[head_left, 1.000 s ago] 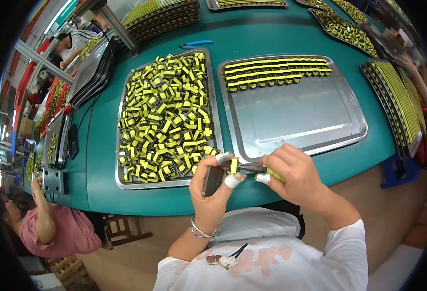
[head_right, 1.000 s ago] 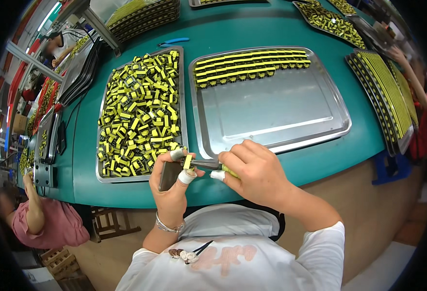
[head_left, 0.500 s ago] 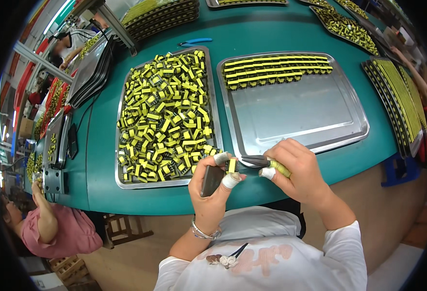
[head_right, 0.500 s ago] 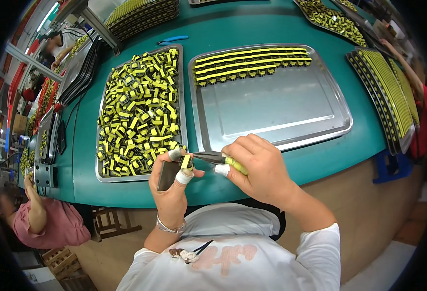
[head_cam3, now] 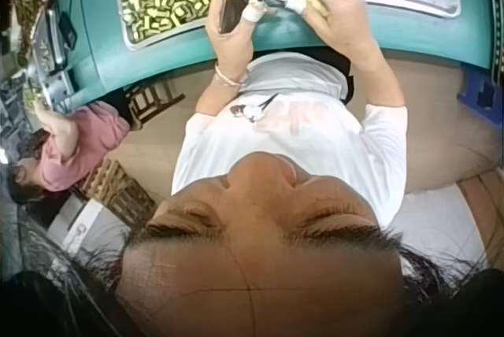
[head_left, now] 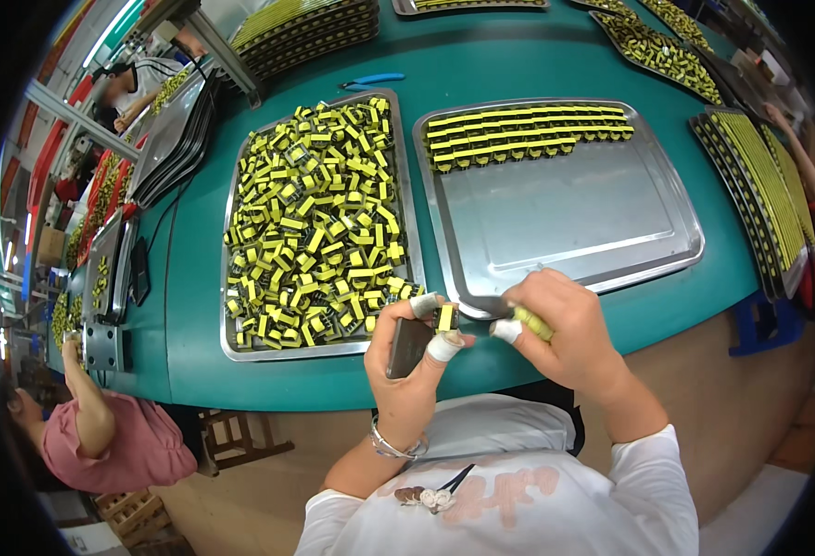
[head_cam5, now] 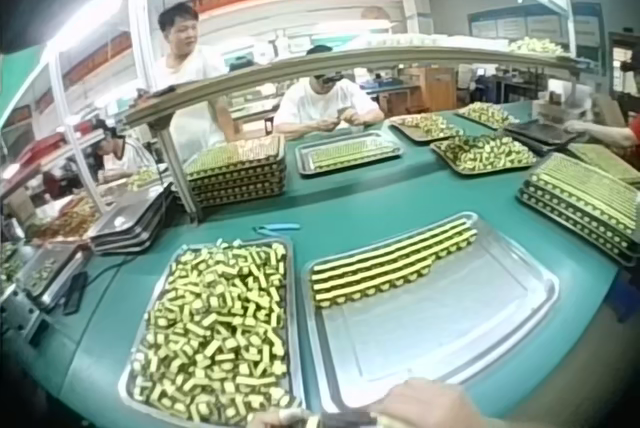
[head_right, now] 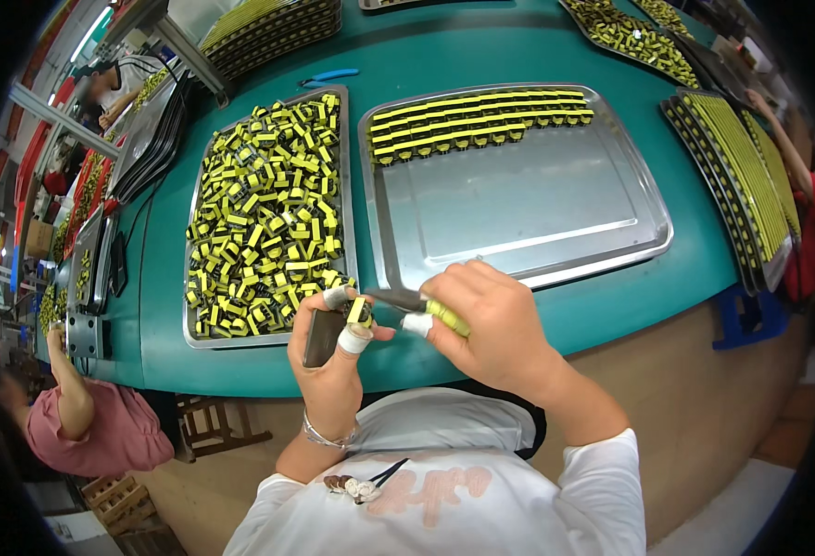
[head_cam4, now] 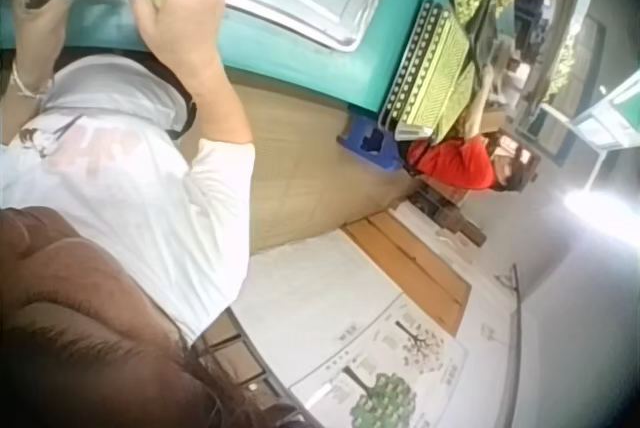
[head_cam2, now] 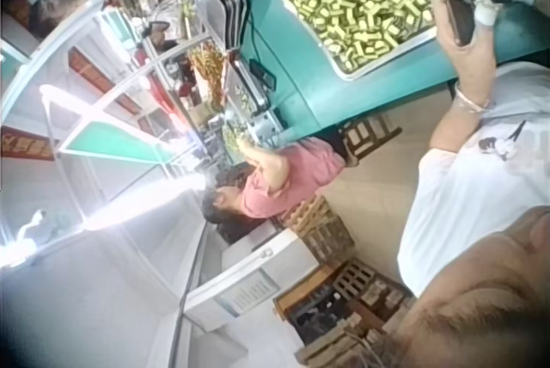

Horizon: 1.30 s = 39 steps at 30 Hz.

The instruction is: The person picks up electronic components from a tray, trims their pins with pliers against a metal plate, and arranges the finished components in rows onto another tray.

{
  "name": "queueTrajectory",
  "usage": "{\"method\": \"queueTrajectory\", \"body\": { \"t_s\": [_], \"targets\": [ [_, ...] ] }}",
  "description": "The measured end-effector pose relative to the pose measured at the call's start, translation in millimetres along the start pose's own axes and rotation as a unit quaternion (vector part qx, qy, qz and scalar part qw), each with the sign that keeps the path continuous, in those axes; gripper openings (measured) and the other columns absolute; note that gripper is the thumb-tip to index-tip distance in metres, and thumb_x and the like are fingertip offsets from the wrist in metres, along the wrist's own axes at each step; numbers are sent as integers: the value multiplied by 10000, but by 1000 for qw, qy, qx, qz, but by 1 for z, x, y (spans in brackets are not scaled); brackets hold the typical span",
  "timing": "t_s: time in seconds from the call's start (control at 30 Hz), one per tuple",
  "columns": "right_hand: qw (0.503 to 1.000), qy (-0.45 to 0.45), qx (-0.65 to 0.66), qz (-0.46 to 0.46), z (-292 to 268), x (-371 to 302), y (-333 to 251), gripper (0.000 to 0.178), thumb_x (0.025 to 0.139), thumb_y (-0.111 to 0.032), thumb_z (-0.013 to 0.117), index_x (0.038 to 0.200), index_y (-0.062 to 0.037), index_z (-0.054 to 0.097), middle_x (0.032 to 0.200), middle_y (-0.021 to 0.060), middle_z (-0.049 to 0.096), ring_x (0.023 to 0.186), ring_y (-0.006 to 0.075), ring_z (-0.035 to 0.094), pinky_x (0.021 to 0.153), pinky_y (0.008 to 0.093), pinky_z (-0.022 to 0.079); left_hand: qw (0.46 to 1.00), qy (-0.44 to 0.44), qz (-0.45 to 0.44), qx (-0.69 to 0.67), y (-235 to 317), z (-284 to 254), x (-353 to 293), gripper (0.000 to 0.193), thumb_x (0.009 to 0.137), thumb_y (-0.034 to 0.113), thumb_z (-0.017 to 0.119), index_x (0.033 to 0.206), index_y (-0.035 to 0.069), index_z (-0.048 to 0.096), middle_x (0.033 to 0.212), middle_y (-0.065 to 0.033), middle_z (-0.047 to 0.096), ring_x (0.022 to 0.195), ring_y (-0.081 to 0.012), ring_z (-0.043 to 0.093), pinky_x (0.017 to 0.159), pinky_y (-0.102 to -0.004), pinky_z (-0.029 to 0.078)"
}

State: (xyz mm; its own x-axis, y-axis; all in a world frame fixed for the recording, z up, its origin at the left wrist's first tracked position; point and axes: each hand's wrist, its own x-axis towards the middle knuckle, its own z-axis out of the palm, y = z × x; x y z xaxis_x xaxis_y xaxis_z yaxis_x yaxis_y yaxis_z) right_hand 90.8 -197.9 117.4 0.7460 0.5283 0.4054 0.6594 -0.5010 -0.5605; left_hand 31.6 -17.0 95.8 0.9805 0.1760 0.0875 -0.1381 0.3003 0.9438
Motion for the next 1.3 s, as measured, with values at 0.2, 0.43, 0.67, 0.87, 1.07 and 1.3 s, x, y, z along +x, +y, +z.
{"method": "queueTrajectory", "body": {
  "t_s": [0.2, 0.43, 0.67, 0.87, 1.07, 1.3],
  "targets": [
    [929, 27, 351, 117, 11, 0, -5, 229, 803, -93, 663, 994, 25, 619, 887, 72, 583, 822, 163, 569, 732, 292, 458, 988, -38, -100, -109, 8, 6, 2, 383, 947, 224, 554, 1218, -15, 426, 1107, -178, 584, 919, -220, 644, 740, -348, 589],
    [863, -45, 485, 133, 17, 5, -15, 252, 864, -81, 596, 1093, 24, 588, 1024, 84, 557, 902, 162, 553, 820, 300, 444, 989, -37, -103, -96, 10, 10, 1, 371, 974, 242, 497, 1234, -2, 397, 1024, -132, 592, 840, -190, 634, 628, -295, 568],
    [818, -15, 543, 189, 24, -5, -14, 352, 810, -38, 668, 1128, 28, 530, 1053, 100, 594, 1024, 168, 582, 869, 318, 484, 952, -14, 2, -306, -3, -8, 9, 478, 963, 421, 435, 1226, 22, 437, 1134, -107, 547, 1047, -175, 541, 860, -350, 494],
    [901, 42, 418, 111, 35, 4, -26, 310, 747, 64, 649, 1050, 16, 603, 1017, 95, 613, 878, 167, 613, 774, 299, 500, 945, 1, 12, -326, 8, 11, 15, 752, 834, 558, 579, 1327, 33, 360, 1402, -179, 379, 1308, -282, 373, 1125, -449, 268],
    [962, 74, 263, 17, 37, 7, -32, 397, 655, 96, 648, 1036, -16, 646, 961, 125, 613, 814, 220, 609, 699, 292, 494, 953, -6, 37, -300, 9, 14, 16, 875, 822, 685, 487, 1416, 73, 291, 1473, -196, 294, 1365, -304, 292, 1144, -445, 205],
    [970, 85, 229, -6, 37, 7, -35, 495, 566, 124, 607, 1036, -24, 650, 927, 120, 589, 786, 232, 594, 673, 299, 486, 971, 9, 3, -239, 17, 21, 16, 1026, 754, 747, 516, 1452, 69, 190, 1508, -194, 217, 1404, -306, 213, 1167, -429, 140]
  ]
}}
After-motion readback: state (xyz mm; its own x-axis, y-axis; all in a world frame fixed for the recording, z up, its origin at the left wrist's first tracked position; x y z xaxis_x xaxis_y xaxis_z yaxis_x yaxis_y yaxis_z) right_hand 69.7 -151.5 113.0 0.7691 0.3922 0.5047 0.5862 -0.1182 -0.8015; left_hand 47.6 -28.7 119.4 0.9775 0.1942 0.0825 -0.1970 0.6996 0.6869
